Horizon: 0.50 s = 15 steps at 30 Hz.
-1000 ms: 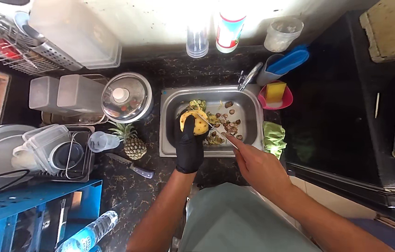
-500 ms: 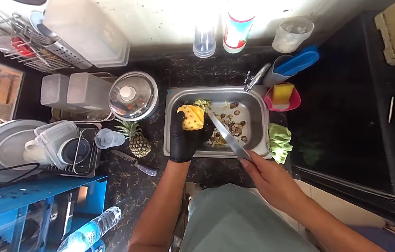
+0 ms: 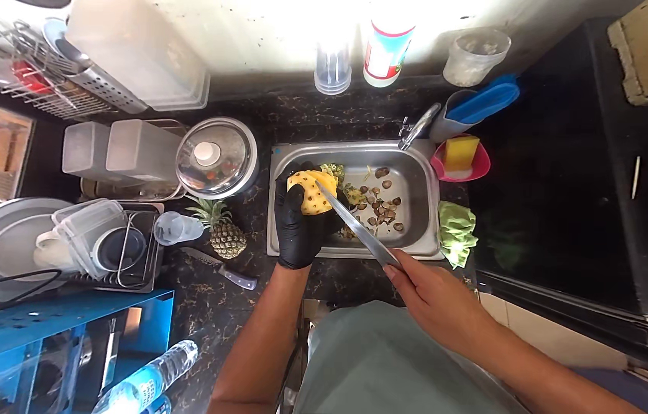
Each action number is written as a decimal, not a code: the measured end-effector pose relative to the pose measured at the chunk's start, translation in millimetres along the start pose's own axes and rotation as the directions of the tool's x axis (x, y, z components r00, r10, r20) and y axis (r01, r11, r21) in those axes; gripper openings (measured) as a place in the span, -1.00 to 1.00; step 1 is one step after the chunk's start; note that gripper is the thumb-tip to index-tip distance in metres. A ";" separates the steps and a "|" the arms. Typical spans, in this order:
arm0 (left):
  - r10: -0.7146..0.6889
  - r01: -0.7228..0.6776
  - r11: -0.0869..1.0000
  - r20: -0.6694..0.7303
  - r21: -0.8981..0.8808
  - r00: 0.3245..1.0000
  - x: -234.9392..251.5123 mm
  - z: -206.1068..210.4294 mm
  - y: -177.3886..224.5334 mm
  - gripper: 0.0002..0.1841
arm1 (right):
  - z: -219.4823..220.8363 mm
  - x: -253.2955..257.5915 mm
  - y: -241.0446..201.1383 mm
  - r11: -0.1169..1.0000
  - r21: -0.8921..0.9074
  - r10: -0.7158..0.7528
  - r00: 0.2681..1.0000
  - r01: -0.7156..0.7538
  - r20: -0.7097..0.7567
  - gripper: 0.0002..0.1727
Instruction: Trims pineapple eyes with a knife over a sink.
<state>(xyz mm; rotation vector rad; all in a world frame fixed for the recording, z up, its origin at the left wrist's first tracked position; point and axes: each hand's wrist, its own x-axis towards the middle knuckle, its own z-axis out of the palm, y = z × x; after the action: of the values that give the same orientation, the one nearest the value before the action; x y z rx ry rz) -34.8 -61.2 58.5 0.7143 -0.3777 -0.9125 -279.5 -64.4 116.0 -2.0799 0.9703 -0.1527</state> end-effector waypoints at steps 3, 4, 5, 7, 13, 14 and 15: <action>-0.002 0.002 0.999 0.015 0.044 1.000 -5.0 2.4 -2.0 -0.48 | 1.8 2.2 -0.2 0.999 0.035 0.010 0.999 -0.011 0.033 -0.53; -0.019 0.018 0.998 0.019 0.057 1.000 -7.4 2.3 -2.3 -0.45 | 0.7 3.0 0.0 0.998 0.056 0.017 0.998 -0.021 0.062 -0.53; -0.030 0.030 0.998 0.015 0.047 0.999 -7.4 1.7 -2.4 -0.47 | -0.5 4.2 0.2 0.997 0.073 0.025 0.996 -0.031 0.089 -0.53; -0.058 0.059 0.997 -0.007 0.042 0.998 -6.1 2.4 -0.6 -0.55 | -0.8 6.4 1.2 0.994 0.094 0.033 0.991 -0.046 0.133 -0.53; -0.110 0.116 0.989 -0.071 0.091 0.991 -18.0 13.0 -2.4 -0.55 | -6.5 11.8 2.9 0.986 0.144 0.065 0.984 -0.090 0.166 -0.53; -0.076 0.082 0.994 -0.071 0.079 0.995 -13.7 9.2 -4.6 -0.56 | -4.8 10.9 2.9 0.993 0.103 0.049 0.992 -0.061 0.113 -0.52; -0.036 0.042 0.997 -0.087 0.069 0.996 -8.3 8.0 -5.4 -0.59 | -1.6 9.7 2.9 0.998 0.052 0.021 0.999 -0.023 0.033 -0.51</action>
<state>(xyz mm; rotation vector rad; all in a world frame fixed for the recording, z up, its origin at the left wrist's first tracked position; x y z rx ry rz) -47.4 -59.8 60.4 0.8258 -0.3224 -0.9054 -275.2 -73.1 112.9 -2.0168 0.9595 -0.1309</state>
